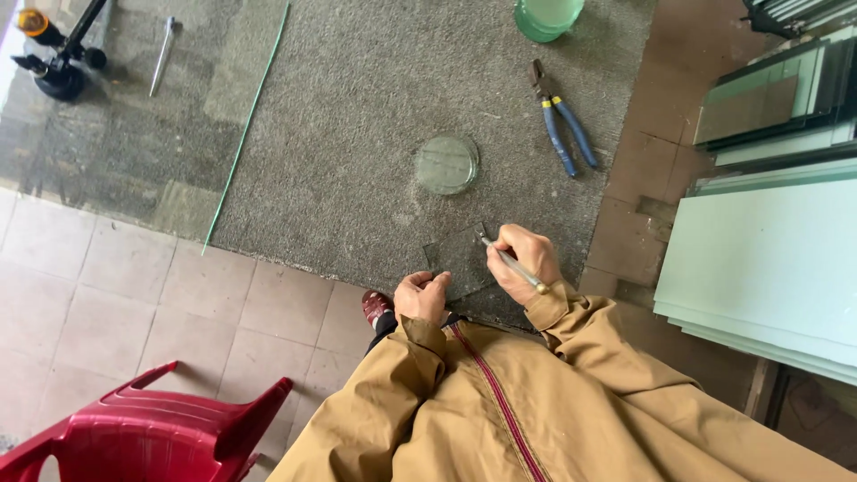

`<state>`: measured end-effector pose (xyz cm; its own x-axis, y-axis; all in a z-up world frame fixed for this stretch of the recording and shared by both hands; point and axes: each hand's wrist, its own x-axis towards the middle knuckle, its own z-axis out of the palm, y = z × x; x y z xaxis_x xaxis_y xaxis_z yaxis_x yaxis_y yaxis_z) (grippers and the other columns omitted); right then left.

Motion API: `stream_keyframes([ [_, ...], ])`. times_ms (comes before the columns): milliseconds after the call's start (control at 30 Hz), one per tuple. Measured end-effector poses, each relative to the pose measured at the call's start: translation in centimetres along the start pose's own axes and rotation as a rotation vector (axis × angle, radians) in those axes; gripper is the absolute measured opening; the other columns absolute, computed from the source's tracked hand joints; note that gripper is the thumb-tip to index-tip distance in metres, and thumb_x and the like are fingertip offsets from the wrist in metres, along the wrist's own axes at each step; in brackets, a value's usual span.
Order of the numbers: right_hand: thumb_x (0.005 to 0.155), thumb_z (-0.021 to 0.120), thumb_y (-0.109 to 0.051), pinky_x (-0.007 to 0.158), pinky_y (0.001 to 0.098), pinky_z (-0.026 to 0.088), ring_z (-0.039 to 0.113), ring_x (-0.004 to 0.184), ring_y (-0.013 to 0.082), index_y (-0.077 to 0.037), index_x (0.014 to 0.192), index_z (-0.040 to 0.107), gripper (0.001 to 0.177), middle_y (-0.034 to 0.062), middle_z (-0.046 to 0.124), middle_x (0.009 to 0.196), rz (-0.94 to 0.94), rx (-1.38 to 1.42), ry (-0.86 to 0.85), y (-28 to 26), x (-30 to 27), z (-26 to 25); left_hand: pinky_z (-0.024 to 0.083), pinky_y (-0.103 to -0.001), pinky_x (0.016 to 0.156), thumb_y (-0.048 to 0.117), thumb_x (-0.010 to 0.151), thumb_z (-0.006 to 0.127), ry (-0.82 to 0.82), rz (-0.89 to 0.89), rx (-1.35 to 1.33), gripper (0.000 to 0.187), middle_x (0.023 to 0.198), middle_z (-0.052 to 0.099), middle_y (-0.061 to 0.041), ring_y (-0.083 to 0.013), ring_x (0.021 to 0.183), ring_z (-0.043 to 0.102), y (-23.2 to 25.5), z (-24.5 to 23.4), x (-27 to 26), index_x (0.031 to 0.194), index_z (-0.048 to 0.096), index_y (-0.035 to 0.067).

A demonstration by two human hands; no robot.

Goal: Cutting glass sheets using circular and straight glass cutters on a workbench

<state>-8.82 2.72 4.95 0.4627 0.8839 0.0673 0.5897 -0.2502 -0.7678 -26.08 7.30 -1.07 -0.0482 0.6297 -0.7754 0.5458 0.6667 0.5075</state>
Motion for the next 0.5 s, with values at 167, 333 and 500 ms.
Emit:
stream_keyframes([
  [167, 0.086, 0.068, 0.003, 0.049, 0.0331, 0.053, 0.066, 0.055, 0.0222, -0.005, 0.075, 0.065, 0.014, 0.0130, 0.070, 0.067, 0.048, 0.094, -0.055, 0.2, -0.7, -2.7, 0.055, -0.038, 0.090, 0.049, 0.065, 0.086, 0.074, 0.033, 0.023, 0.056, 0.090, 0.077, -0.006, -0.0257, 0.099, 0.075, -0.3, 1.3, 0.7, 0.106, 0.077, 0.013],
  [333, 0.084, 0.080, -0.004, 0.048, 0.0277, 0.062, 0.069, 0.057, 0.0162, 0.001, 0.093, 0.077, 0.010, 0.0149, 0.075, 0.075, 0.277, 0.433, 0.084, 2.7, -5.5, -8.0, 0.057, -0.025, 0.060, 0.016, 0.078, 0.091, -0.096, 0.292, -0.511, 0.049, 0.080, 0.069, -0.012, -0.0188, 0.065, 0.072, -1.8, 4.4, 3.9, 0.110, 0.055, 0.006],
  [500, 0.104, 0.062, -0.026, 0.052, 0.0345, 0.058, 0.072, 0.054, 0.0214, -0.006, 0.097, 0.075, 0.024, 0.0131, 0.070, 0.065, 0.508, 0.257, 0.235, 6.7, -10.4, -13.1, 0.052, -0.020, 0.056, 0.006, 0.089, 0.076, -0.276, 0.347, -0.461, 0.018, 0.077, 0.072, -0.012, -0.0162, 0.065, 0.072, 1.6, 5.2, 1.7, 0.101, 0.069, -0.004],
])
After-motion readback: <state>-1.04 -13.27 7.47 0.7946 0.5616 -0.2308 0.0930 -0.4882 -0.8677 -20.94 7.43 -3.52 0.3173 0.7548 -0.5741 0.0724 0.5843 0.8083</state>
